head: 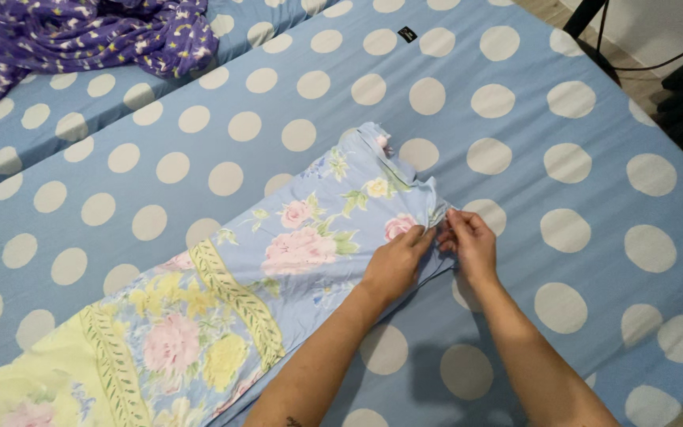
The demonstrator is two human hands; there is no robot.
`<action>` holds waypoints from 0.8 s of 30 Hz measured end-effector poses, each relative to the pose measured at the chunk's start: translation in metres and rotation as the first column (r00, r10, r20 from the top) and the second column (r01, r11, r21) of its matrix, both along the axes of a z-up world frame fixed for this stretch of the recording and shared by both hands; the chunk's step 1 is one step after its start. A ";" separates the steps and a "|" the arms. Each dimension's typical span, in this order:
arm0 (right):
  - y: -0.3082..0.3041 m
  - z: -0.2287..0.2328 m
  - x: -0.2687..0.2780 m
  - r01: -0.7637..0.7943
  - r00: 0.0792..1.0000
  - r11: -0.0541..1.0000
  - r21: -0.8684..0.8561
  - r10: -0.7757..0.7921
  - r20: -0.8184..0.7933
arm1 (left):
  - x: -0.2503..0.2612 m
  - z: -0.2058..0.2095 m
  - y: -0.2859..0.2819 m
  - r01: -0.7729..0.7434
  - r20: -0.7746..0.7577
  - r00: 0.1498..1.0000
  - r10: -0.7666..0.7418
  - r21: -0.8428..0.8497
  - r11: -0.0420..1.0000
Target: The person picks up and folds a pair of shorts from the bed, places them aside, and then spreads out, aligns, and folds a bedsheet.
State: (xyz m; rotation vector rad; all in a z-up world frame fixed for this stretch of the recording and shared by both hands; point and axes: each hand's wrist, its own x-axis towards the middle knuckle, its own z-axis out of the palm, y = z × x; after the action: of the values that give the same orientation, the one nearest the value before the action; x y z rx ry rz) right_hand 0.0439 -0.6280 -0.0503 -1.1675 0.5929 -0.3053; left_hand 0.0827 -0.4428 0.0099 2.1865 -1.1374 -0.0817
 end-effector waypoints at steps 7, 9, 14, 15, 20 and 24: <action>-0.020 0.041 0.007 -0.053 0.978 0.998 0.041 0.060 -0.202 | -0.003 0.008 -0.004 0.078 0.067 0.994 -0.082 0.060 0.995; -0.018 0.056 0.004 -0.063 0.959 0.995 0.076 0.081 -0.273 | -0.004 0.007 -0.004 0.078 0.076 0.994 -0.083 0.061 0.995; -0.019 0.057 -0.001 -0.099 0.965 0.986 0.137 0.129 -0.229 | -0.008 0.004 -0.006 0.086 0.104 0.990 -0.094 0.079 0.993; -0.020 0.052 -0.003 -0.099 0.965 0.986 0.136 0.129 -0.227 | -0.010 0.004 -0.005 0.096 0.092 0.990 -0.102 0.077 0.992; -0.024 0.044 -0.008 -0.105 0.952 0.982 0.160 0.146 -0.270 | -0.018 0.002 -0.004 0.135 0.087 0.986 -0.143 0.095 0.986; -0.025 0.033 -0.012 -0.097 0.962 0.978 0.185 0.140 -0.235 | -0.026 0.000 -0.004 0.153 0.094 0.982 -0.164 0.118 0.981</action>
State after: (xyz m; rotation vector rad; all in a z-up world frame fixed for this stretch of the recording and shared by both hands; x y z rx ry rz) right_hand 0.0321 -0.6534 -0.0173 -1.0757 0.7479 -0.0033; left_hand 0.0572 -0.4471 0.0101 2.2142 -1.3952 -0.1033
